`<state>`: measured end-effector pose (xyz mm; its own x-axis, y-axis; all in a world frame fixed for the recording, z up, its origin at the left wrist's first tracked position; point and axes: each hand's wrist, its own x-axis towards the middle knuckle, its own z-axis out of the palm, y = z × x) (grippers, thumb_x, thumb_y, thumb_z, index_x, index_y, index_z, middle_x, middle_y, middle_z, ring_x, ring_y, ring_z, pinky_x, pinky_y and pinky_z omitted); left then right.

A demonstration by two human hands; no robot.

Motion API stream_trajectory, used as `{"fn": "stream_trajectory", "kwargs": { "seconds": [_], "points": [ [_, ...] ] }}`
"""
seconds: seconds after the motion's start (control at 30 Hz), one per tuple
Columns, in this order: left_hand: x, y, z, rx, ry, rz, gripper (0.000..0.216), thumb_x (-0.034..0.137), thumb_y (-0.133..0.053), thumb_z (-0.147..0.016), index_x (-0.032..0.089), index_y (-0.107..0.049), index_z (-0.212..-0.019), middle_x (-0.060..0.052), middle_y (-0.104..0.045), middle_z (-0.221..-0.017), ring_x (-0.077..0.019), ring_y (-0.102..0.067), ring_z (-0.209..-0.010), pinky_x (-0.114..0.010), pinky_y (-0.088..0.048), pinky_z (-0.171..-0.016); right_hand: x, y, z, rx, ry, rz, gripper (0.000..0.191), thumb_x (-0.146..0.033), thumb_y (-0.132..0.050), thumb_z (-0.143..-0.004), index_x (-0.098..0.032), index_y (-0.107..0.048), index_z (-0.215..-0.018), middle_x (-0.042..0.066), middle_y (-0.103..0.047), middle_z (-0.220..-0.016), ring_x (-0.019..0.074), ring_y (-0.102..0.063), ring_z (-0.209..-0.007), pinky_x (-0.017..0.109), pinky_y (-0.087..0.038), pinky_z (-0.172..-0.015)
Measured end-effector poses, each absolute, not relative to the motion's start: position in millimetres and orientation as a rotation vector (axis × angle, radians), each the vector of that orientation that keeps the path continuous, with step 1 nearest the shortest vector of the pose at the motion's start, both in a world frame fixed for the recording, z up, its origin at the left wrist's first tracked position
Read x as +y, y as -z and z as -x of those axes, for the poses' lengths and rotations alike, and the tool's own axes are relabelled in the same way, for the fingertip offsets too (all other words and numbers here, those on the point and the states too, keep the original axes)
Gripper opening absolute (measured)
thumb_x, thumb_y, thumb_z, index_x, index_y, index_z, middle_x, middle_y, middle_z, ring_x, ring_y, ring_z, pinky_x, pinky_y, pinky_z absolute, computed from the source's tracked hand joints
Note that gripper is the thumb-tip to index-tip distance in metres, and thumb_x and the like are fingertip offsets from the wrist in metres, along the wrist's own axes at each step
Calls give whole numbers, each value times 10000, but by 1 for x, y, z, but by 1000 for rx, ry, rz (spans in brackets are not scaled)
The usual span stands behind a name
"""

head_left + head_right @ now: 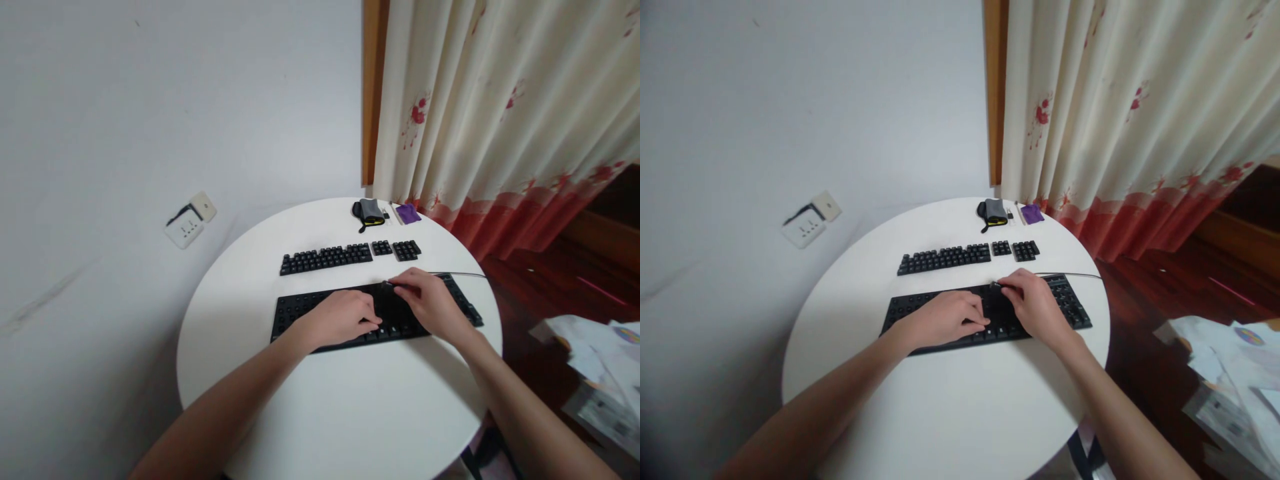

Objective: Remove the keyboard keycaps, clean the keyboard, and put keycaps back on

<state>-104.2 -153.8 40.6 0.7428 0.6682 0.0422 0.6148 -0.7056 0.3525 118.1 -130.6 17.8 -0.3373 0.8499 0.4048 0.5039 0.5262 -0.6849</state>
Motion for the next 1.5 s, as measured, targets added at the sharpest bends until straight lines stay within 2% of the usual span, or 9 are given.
{"fn": "stream_trajectory", "kwargs": {
  "seconds": [0.23, 0.63, 0.8, 0.93, 1.1, 1.4, 1.5],
  "points": [
    [-154, -43, 104, 989, -233, -2586, 168, 252, -630, -916, 213, -764, -1010, -25, -719, -970, -162, -660, -883, -252, -476, -776, -151, 18, -134, -2181, -657, 1064, 249, -134, -565, -911, -241, -753, -1033, 56, -669, -985, 221, -606, -934, 385, -500, -839],
    [-154, -44, 104, 995, -236, -2580, 171, 256, -634, -915, 216, -763, -1019, -16, -722, -973, -153, -658, -871, -256, -477, -774, -157, 21, -134, -2271, -461, 1038, 283, -102, -547, -918, -242, -750, -1056, 65, -668, -996, 222, -596, -929, 370, -518, -804],
    [-154, -43, 104, 998, -233, -2585, 174, 253, -631, -915, 209, -764, -1018, -22, -722, -972, -156, -659, -875, -257, -482, -785, -170, 20, -131, -2309, -254, 1068, 248, -204, -529, -963, -226, -739, -1092, 84, -675, -1009, 232, -582, -916, 392, -506, -780],
    [-154, -43, 103, 993, -240, -2605, 176, 252, -629, -916, 196, -765, -1012, -23, -724, -967, -157, -659, -877, -259, -483, -790, -187, 25, -131, -2305, -38, 1126, 299, -320, -558, -961, -223, -692, -1210, 107, -658, -1170, 285, -547, -1057, 458, -467, -862],
    [-154, -45, 103, 995, -228, -2610, 168, 262, -629, -917, 211, -767, -997, -22, -722, -975, -156, -659, -875, -252, -479, -780, -196, 33, -132, -2295, 62, 1175, 354, -334, -555, -961, -239, -644, -1290, 106, -620, -1283, 307, -509, -1149, 469, -435, -899],
    [-154, -44, 103, 986, -238, -2591, 171, 274, -622, -923, 222, -767, -997, -24, -724, -974, -158, -659, -885, -250, -480, -789, -191, 40, -130, -2203, -14, 1136, 303, -289, -535, -976, -246, -671, -1243, 88, -688, -1150, 271, -552, -1091, 468, -393, -921],
    [-154, -44, 103, 997, -238, -2579, 167, 273, -630, -917, 222, -768, -996, -26, -722, -974, -159, -660, -887, -254, -482, -786, -188, 39, -132, -2182, -101, 1124, 277, -260, -530, -974, -263, -699, -1194, 80, -705, -1101, 262, -578, -1045, 460, -406, -883]
  ]
}}
